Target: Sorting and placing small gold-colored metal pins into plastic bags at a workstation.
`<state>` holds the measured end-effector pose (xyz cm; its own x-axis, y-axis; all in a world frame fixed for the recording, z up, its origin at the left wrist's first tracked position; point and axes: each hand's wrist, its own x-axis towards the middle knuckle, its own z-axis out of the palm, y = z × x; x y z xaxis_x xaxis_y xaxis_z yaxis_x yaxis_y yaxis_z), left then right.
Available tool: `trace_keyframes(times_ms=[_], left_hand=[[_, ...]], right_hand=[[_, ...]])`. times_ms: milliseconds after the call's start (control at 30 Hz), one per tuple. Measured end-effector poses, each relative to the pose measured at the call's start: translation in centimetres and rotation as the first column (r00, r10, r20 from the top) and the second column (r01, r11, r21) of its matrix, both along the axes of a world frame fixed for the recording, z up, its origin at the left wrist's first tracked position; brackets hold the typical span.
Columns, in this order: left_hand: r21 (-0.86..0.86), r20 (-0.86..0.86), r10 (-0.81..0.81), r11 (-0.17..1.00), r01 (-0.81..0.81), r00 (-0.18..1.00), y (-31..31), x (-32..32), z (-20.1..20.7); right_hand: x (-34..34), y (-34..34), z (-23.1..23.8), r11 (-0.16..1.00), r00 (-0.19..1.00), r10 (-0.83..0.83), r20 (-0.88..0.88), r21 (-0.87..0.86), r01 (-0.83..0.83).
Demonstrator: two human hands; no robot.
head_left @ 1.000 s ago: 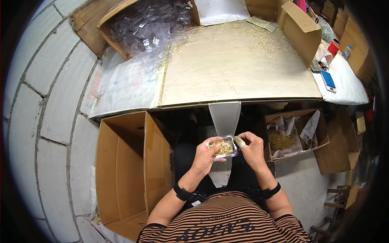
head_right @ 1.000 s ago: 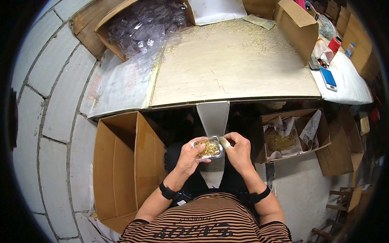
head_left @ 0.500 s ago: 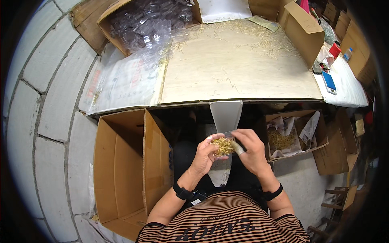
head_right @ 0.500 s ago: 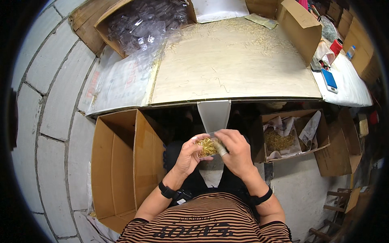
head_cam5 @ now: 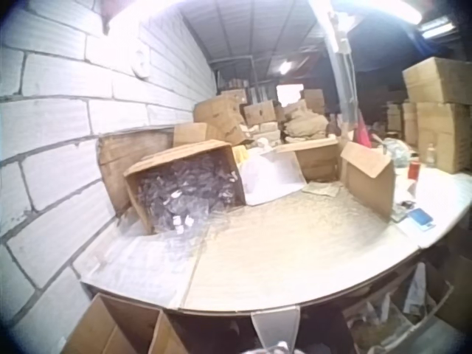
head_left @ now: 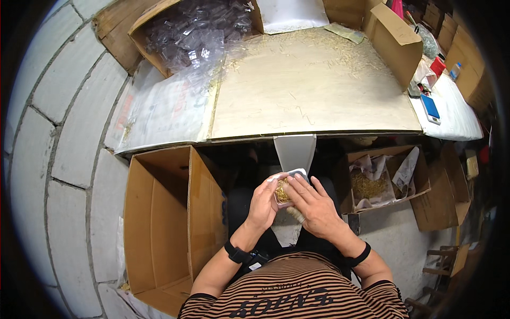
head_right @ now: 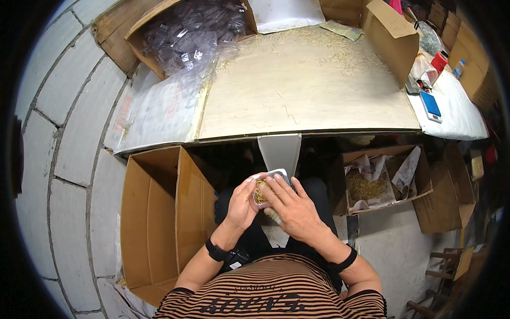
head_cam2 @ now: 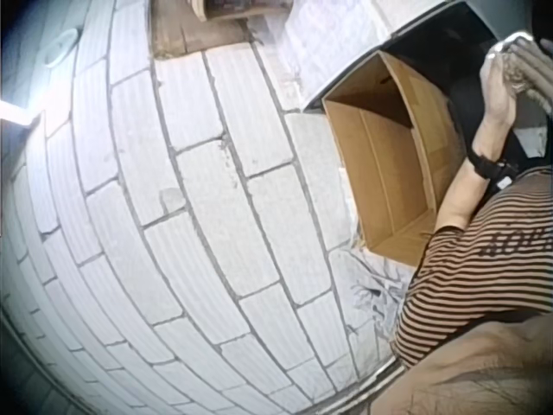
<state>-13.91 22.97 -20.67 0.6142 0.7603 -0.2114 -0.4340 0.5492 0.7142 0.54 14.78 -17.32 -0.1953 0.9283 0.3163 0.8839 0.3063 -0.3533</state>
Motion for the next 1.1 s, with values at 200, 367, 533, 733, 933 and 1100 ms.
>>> trace_keyframes(times_ms=[200, 367, 533, 733, 933, 1100], left_hand=[[0.032, -0.017, 0.028, 0.999, -0.027, 0.999, -0.1, 0.3, -0.5], [0.053, -0.095, 0.053, 0.997, -0.049, 0.994, -0.1, 0.3, -1.7], [0.060, -0.110, 0.108, 0.993, -0.102, 0.988, 0.2, 0.5, -1.5], [-0.239, 0.245, -0.096, 0.958, 0.156, 0.965, 1.1, -0.8, 0.2], [-0.262, 0.257, -0.019, 0.961, 0.088, 0.966, 2.1, -2.7, 2.4], [-0.141, 0.161, 0.028, 0.990, -0.005, 0.987, 6.1, -8.1, 5.0]], right_hand=[[-0.2, -0.4, -0.5, 0.999, 0.989, -0.034, 0.142, 0.041, 0.029], [-1.1, 0.0, -1.0, 1.000, 0.999, 0.012, 0.030, 0.015, -0.012], [-0.5, 1.1, -0.2, 0.999, 0.980, 0.012, -0.198, 0.049, -0.002], [-1.5, 5.8, 2.9, 1.000, 1.000, 0.017, -0.010, -0.016, -0.017], [-3.9, 9.0, 2.1, 0.974, 0.956, 0.189, 0.226, -0.167, -0.153], [-7.8, 11.9, 9.0, 0.981, 0.984, 0.176, 0.034, 0.074, -0.178]])
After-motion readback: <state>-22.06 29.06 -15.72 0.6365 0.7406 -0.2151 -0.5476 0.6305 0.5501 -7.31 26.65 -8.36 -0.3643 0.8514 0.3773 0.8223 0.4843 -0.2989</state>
